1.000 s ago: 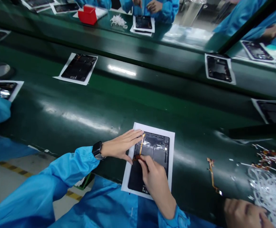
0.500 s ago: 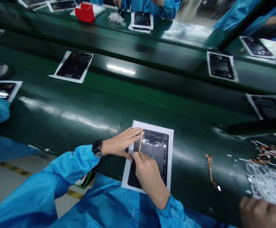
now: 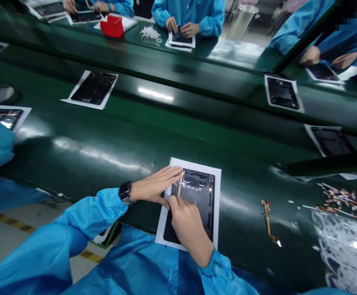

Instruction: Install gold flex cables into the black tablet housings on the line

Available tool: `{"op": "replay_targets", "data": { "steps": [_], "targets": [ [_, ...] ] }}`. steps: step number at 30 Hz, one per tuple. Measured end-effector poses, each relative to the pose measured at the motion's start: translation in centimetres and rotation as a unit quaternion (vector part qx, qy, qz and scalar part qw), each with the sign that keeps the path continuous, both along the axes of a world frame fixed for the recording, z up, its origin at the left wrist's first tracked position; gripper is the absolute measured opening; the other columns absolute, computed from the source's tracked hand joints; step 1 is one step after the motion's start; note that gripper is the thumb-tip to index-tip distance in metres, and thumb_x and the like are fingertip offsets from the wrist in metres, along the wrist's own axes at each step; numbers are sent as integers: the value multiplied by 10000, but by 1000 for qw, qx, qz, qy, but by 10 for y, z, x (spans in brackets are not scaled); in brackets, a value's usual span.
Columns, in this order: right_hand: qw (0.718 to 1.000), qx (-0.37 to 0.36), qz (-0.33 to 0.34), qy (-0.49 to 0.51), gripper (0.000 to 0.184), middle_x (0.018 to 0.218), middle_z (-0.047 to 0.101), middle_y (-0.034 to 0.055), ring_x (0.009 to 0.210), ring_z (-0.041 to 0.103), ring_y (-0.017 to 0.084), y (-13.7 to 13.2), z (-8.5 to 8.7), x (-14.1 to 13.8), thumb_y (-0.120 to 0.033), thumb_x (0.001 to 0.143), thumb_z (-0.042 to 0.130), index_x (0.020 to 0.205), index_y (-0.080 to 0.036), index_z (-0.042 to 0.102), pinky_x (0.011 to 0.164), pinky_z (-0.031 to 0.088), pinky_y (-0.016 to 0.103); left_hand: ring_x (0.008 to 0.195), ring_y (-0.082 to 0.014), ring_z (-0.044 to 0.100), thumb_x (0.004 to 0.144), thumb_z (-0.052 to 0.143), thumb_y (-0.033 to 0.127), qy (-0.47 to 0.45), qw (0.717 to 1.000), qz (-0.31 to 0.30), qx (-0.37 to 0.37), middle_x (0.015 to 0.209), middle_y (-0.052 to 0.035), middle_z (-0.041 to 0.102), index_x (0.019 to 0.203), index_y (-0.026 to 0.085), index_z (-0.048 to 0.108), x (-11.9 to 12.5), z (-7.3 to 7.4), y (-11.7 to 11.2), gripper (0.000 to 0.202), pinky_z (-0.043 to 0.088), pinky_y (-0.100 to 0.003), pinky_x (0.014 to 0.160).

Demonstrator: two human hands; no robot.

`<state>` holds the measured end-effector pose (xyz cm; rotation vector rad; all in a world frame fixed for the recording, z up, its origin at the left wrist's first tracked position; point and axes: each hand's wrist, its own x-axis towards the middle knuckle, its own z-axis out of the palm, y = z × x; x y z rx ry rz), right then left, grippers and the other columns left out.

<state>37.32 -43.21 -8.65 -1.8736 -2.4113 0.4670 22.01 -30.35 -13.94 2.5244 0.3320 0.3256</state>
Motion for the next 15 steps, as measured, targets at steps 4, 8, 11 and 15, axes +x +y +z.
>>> {"op": "replay_targets", "data": {
  "steps": [4,8,11,15],
  "targets": [
    [969,10,-118,215,159,925,710,81,810,681,229,-6,-9,19,-195,972,470,1016,-191,623,705,487,319,1471,-356,159,708,784,559,-8,1000,-6,-5,1560,-242,207,1515,114,210,-2,6,0,1086,230,-525,1175],
    [769,27,-336,543,195,921,696,60,859,668,232,-12,-17,51,-378,897,608,998,-214,642,746,528,348,1415,-291,300,884,637,480,-27,995,101,10,1495,-168,368,1406,175,410,12,20,12,645,316,-445,1136],
    [596,-10,-396,698,250,770,609,16,664,604,180,-14,-16,72,-449,841,643,850,-201,611,545,464,282,1248,-290,447,935,582,354,28,980,188,54,1292,-143,538,1273,153,522,40,28,31,397,378,-431,1038],
    [594,-9,-416,689,310,620,461,-47,478,414,103,-20,-10,119,-492,799,659,761,-202,553,454,323,244,967,-252,548,879,630,256,141,978,149,45,978,-84,628,985,157,614,74,33,53,146,420,-345,847]
  ]
}}
